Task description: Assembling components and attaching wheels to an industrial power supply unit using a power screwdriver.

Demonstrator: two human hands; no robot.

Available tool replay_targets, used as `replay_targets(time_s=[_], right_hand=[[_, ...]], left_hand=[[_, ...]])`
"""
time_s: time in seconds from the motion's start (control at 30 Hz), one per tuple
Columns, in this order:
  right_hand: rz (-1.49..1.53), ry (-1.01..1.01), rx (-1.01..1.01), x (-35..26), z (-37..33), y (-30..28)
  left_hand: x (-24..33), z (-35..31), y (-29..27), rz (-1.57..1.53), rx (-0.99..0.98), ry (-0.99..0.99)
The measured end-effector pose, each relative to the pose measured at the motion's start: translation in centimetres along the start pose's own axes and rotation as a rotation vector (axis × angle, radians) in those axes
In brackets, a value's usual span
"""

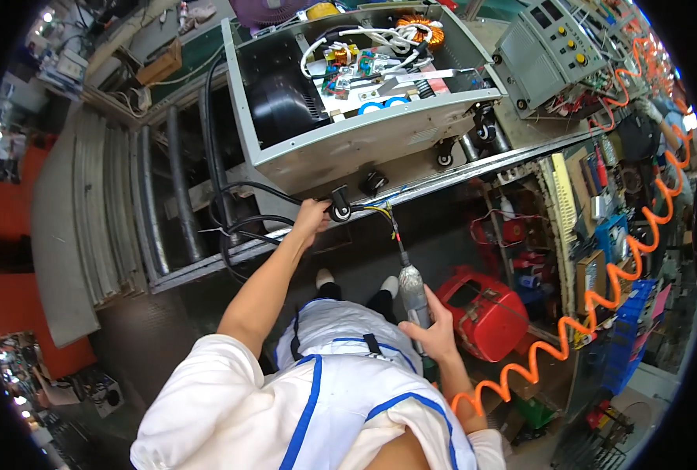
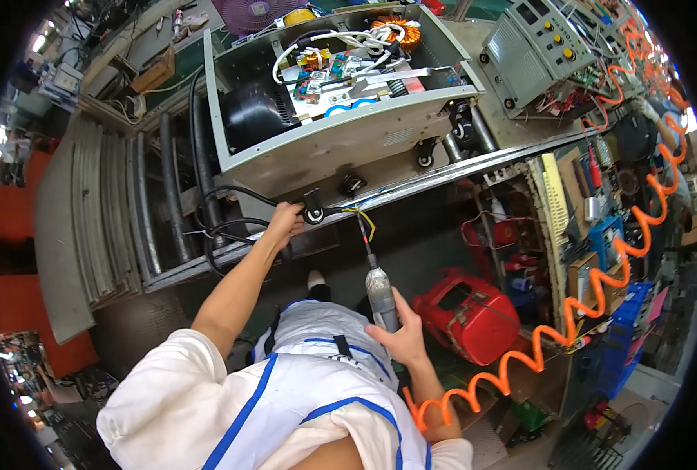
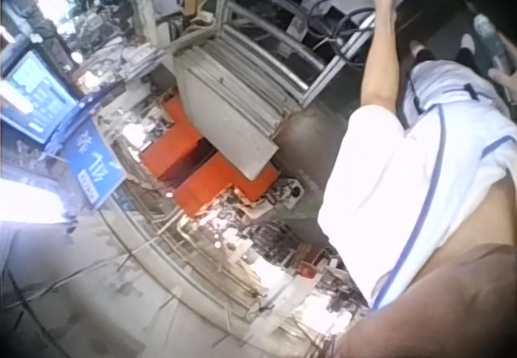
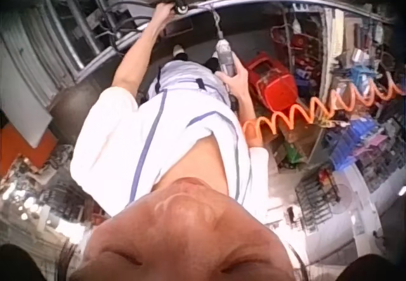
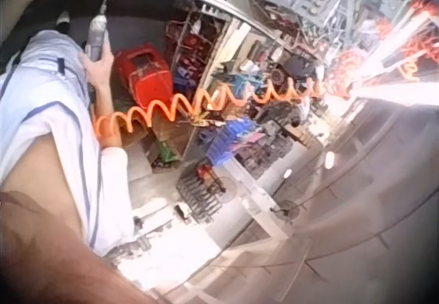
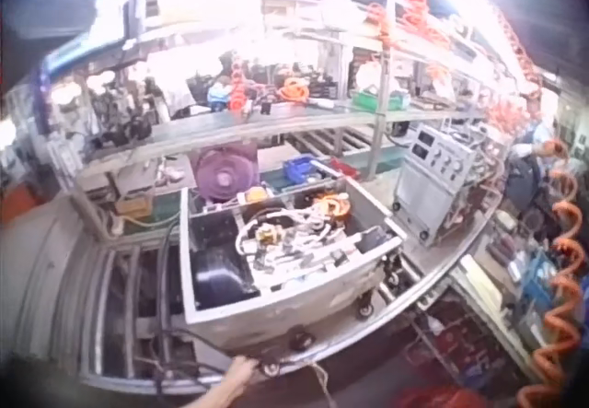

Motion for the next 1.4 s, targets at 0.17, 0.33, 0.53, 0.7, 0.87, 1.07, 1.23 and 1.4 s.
replay_targets(time_s=[0.17,0.33,0.53,0.7,0.87,1.07,1.23,1.4], right_hand=[[-0.173,-0.089,-0.142,-2.2,2.8,2.1],[-0.170,-0.180,-0.191,-3.4,4.5,4.7],[-0.108,-0.155,-0.151,-3.3,5.6,7.1],[-0.081,-0.160,-0.123,-4.5,5.7,8.1],[-0.107,-0.268,-0.011,-4.3,7.0,9.5],[-0.213,-0.276,0.043,-4.1,7.0,9.8],[-0.141,-0.271,0.073,-3.9,6.8,10.3],[-0.147,-0.243,0.072,-4.0,6.7,10.3]], left_hand=[[6.0,-5.3,-1.3,-0.728,-0.330,-0.079],[8.5,-6.8,-2.7,-0.733,-0.431,-0.019],[9.4,-6.6,-4.1,-0.602,-0.322,-0.086],[10.9,-6.0,-4.1,-0.522,-0.298,-0.084],[12.3,-4.5,-3.9,-0.544,-0.262,-0.017],[11.2,-4.2,-3.7,-0.645,-0.116,0.061],[11.7,-4.5,-3.7,-0.694,-0.199,0.043],[11.9,-4.5,-3.7,-0.694,-0.159,0.019]])
Point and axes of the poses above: each hand's wrist, its own z-axis towards the middle knuckle, its own y-axis out of the palm, x = y × z, the point moved 1 cm from there along z, towards the middle knuckle, and after that the axes turned 6 degrees about y, right-handed, at the moved point
